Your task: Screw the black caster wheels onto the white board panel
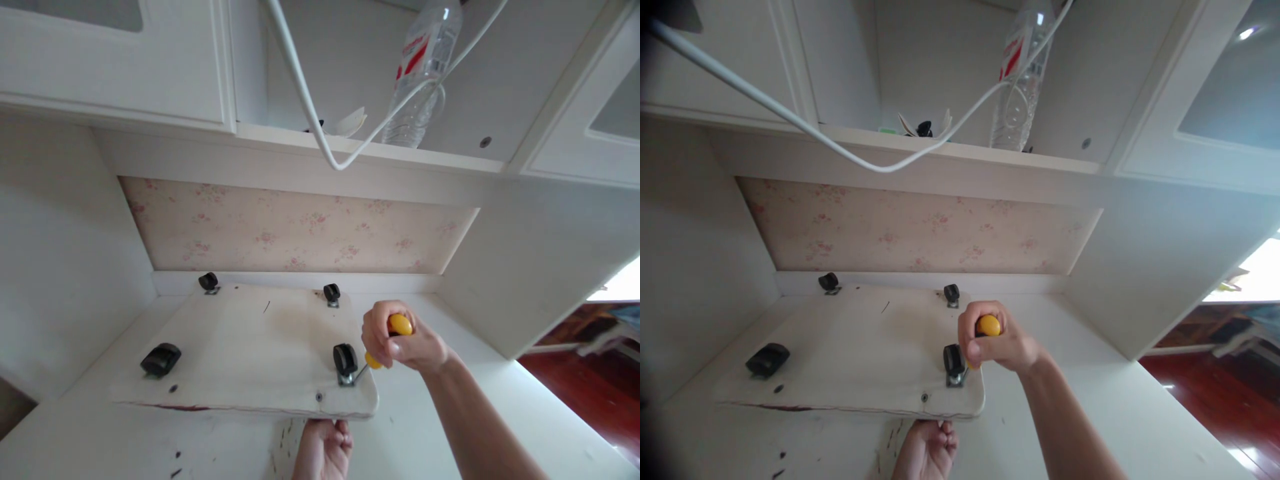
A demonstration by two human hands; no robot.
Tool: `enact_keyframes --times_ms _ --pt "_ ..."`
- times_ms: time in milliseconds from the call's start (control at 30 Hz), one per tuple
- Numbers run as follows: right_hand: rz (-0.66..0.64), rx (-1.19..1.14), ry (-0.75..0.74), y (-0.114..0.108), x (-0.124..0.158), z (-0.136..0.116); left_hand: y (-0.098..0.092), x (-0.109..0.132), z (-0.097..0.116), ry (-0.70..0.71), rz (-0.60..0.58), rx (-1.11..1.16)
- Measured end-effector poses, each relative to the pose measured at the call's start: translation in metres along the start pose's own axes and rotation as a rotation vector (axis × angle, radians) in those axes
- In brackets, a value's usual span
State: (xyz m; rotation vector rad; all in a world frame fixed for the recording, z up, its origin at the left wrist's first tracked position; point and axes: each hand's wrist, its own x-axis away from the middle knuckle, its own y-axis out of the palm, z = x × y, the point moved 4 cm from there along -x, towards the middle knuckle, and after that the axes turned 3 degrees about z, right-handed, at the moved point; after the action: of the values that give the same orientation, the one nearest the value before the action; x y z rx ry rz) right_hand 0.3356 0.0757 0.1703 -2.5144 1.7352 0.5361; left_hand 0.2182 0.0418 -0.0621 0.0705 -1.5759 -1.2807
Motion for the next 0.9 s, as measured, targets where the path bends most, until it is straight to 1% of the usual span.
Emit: enact_keyframes --times_ms 67,100,133,167,233,300,400,467,567,600,633,667,700,733,767,800,900 --pt "-0.134 -0.022 0.061 -0.001 -0.006 0.002 0.0 0.001 0.0 0.002 0.01 0.016" --pt "-0.16 -0.037 0.086 0.0 -0.008 0.005 0.0 0.001 0.0 0.004 0.016 0.02" --pt "-0.154 -0.058 0.094 0.001 -0.009 0.008 0.001 0.001 0.0 0.008 0.024 0.02" --pt "-0.122 -0.082 0.084 0.002 -0.009 0.01 0.001 0.002 0.001 0.012 0.031 0.017" --pt "-0.004 -0.114 0.029 0.006 -0.007 0.014 0.002 0.002 0.0 0.017 0.042 0.002" --pt "0.13 -0.068 -0.032 0.011 -0.002 0.016 0.001 0.002 0.0 0.023 0.046 -0.012" --pt "0.363 0.117 -0.087 0.018 0.006 0.017 -0.001 -0.001 -0.001 0.038 0.009 -0.022" --pt "0.59 0.251 -0.128 0.021 0.011 0.016 -0.003 -0.004 -0.002 0.047 -0.016 -0.02" --pt "1.025 0.416 -0.217 0.026 0.025 0.013 -0.007 -0.006 -0.003 0.045 -0.023 -0.012" --pt "1.149 0.455 -0.248 0.029 0.03 0.012 -0.008 -0.006 -0.003 0.045 -0.03 -0.008" --pt "1.241 0.482 -0.275 0.032 0.036 0.011 -0.008 -0.005 -0.003 0.047 -0.042 -0.002" --pt "1.291 0.489 -0.297 0.035 0.04 0.011 -0.008 -0.004 -0.003 0.051 -0.059 0.001" --pt "1.29 0.476 -0.306 0.036 0.043 0.011 -0.008 -0.002 -0.003 0.056 -0.084 0.003" --pt "1.239 0.445 -0.299 0.036 0.044 0.011 -0.007 -0.001 -0.003 0.064 -0.109 0.005" --pt "1.137 0.402 -0.275 0.035 0.042 0.012 -0.007 0.001 -0.002 0.071 -0.131 0.005" --pt "0.992 0.354 -0.235 0.032 0.039 0.012 -0.006 0.003 -0.001 0.075 -0.148 0.003" --pt "0.484 0.236 -0.091 0.026 0.024 0.01 -0.004 0.008 0.001 0.077 -0.185 -0.015"
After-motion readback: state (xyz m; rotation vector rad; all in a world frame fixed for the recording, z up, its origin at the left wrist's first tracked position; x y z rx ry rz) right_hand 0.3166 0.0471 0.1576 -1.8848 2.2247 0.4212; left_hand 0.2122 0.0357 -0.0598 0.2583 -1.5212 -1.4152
